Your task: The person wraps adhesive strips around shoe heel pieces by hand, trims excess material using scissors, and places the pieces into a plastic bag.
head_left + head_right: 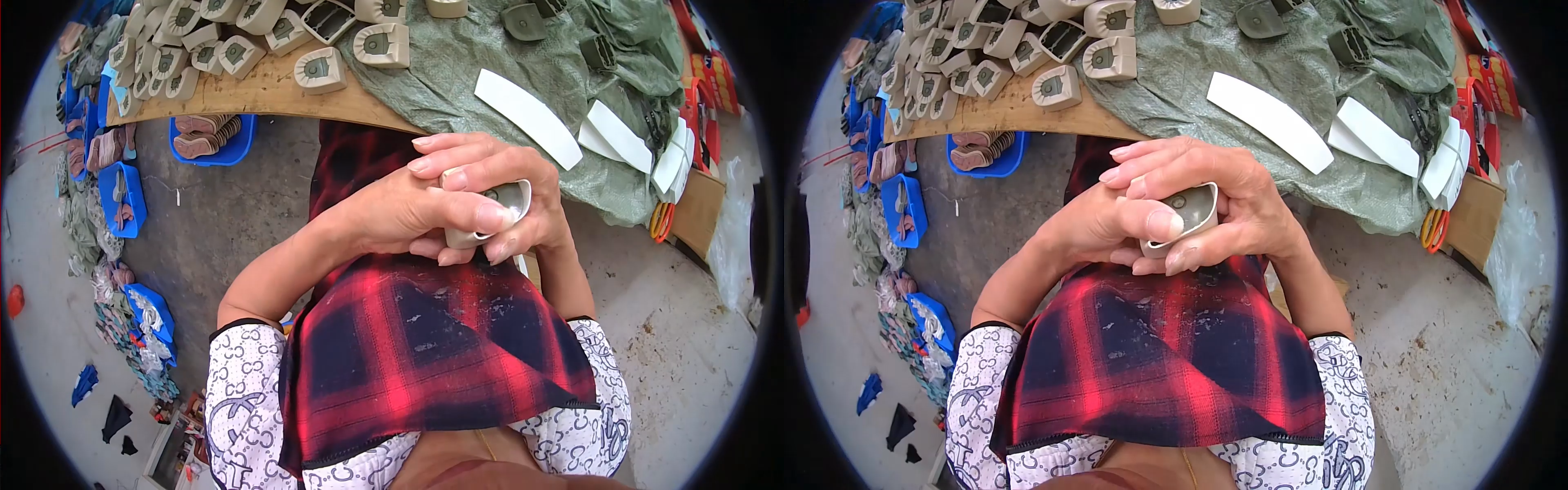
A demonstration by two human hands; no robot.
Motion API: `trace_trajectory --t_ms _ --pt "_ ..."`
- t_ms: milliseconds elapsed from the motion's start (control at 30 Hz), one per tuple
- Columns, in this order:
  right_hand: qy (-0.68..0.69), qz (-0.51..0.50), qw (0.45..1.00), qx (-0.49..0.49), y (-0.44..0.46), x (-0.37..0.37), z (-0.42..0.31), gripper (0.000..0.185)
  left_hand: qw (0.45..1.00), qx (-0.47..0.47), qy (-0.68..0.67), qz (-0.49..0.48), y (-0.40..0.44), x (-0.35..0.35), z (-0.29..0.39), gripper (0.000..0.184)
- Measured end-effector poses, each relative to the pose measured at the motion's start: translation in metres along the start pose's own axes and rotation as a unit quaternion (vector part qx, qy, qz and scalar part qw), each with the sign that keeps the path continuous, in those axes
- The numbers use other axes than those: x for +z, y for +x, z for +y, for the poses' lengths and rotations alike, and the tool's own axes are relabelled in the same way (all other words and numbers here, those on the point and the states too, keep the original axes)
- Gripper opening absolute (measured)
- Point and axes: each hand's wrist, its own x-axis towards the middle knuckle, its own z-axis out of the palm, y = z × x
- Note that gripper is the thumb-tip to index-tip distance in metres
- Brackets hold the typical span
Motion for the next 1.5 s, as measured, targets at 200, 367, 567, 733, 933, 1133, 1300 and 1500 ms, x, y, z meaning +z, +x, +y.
trace_trajectory --t_ms 200,367,567,733,933,1133,1300,1500 --pt "-0.033 0.102 0.994 0.02 -0.007 0.011 -0.012 0.073 0.994 0.074 0.072 -0.044 0.0 -0.004 0.015 0.05" --pt "-0.122 0.041 0.989 -0.067 -0.004 0.002 -0.003 0.073 0.996 0.075 0.022 -0.044 0.005 -0.004 0.002 0.092" --pt "-0.088 0.008 0.994 -0.07 0.007 0.003 -0.006 0.056 0.978 0.155 -0.078 -0.113 0.007 -0.009 -0.013 0.06" --pt "-0.134 0.005 0.989 -0.054 0.006 0.009 -0.013 0.057 0.992 0.106 -0.003 -0.062 -0.004 -0.011 -0.006 0.05" --pt "-0.004 0.088 0.994 0.07 0.012 0.021 -0.029 0.053 0.993 0.093 0.02 -0.075 -0.006 -0.002 0.008 0.053" --pt "-0.074 0.016 0.984 0.159 0.021 0.011 -0.038 0.036 0.984 0.112 0.131 -0.04 -0.004 -0.01 0.002 0.05" --pt "-0.167 0.016 0.967 0.189 0.025 0.013 -0.045 0.023 0.979 0.178 0.097 -0.019 0.007 -0.008 -0.01 0.039" --pt "-0.194 0.107 0.961 0.164 0.021 0.02 -0.026 0.025 0.977 0.174 0.105 0.067 0.008 -0.005 -0.006 0.047"
